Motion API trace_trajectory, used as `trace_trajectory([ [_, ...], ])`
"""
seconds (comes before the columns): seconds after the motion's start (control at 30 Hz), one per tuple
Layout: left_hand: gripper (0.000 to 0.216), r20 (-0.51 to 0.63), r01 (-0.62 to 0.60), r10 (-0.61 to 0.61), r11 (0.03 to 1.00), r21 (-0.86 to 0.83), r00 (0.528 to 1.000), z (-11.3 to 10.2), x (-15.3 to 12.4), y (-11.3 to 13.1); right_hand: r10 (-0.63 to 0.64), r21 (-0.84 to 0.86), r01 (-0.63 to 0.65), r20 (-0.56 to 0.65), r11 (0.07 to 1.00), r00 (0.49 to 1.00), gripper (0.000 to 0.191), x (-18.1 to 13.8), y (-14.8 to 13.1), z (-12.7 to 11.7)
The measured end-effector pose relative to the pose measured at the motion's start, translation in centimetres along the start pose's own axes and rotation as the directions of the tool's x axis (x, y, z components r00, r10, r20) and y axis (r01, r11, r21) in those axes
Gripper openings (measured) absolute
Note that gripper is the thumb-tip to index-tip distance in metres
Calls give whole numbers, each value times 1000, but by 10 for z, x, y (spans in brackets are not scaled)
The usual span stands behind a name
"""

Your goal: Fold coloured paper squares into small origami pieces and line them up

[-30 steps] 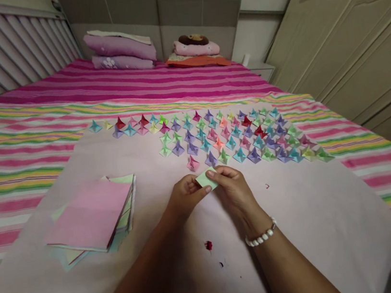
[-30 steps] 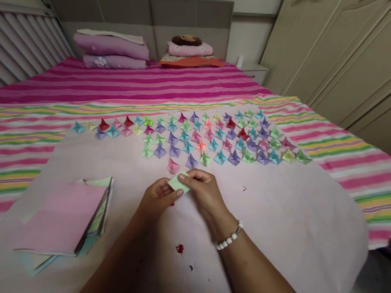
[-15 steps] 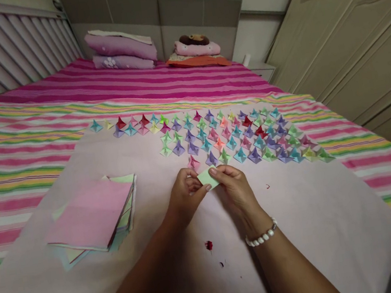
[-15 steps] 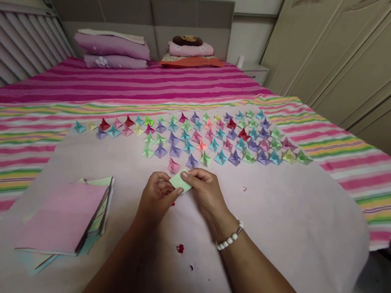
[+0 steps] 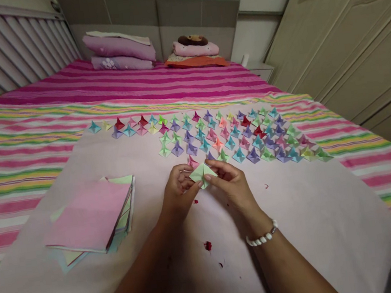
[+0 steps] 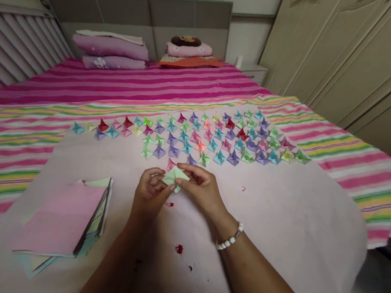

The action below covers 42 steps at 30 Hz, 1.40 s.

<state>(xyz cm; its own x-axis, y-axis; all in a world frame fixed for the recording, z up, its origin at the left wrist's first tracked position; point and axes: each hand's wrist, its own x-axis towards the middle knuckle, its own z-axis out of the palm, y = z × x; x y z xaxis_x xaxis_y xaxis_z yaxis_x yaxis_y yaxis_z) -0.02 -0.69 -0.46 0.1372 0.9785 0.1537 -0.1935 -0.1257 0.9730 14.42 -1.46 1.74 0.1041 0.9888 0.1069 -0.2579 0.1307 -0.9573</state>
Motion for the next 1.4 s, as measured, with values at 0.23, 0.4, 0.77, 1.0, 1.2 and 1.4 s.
trace_trajectory([
  [0.23, 33, 6, -19, 19, 1000, -23, 1000, -2, 2, -1, 41, -98, -38, 33, 995, 999, 26, 0, 3, -5],
  [0.4, 34, -17, 64, -64, 997, -51, 998, -3, 3, 2, 48, -144, -39, 64, 989, 997, 21, 0, 1, -7],
  [0.77, 20, -39, 80, -81, 996, -34, 996, -1, 1, 12, 146, 28, -148, 63, 989, 987, 10, -2, 1, -2],
  [1.0, 9, 14, 82, -81, 992, -97, 997, -6, -1, 3, 134, 98, -142, 85, 985, 987, 7, -3, -1, -1],
  [1.2, 15, -20, 69, -70, 997, -46, 997, -4, -2, 7, 53, -31, -49, 136, 998, 989, 10, -3, 2, -4],
  [1.4, 20, -121, 88, -89, 996, -10, 989, 0, -1, 7, 16, -82, -8, 95, 997, 995, 17, -4, 1, -3],
])
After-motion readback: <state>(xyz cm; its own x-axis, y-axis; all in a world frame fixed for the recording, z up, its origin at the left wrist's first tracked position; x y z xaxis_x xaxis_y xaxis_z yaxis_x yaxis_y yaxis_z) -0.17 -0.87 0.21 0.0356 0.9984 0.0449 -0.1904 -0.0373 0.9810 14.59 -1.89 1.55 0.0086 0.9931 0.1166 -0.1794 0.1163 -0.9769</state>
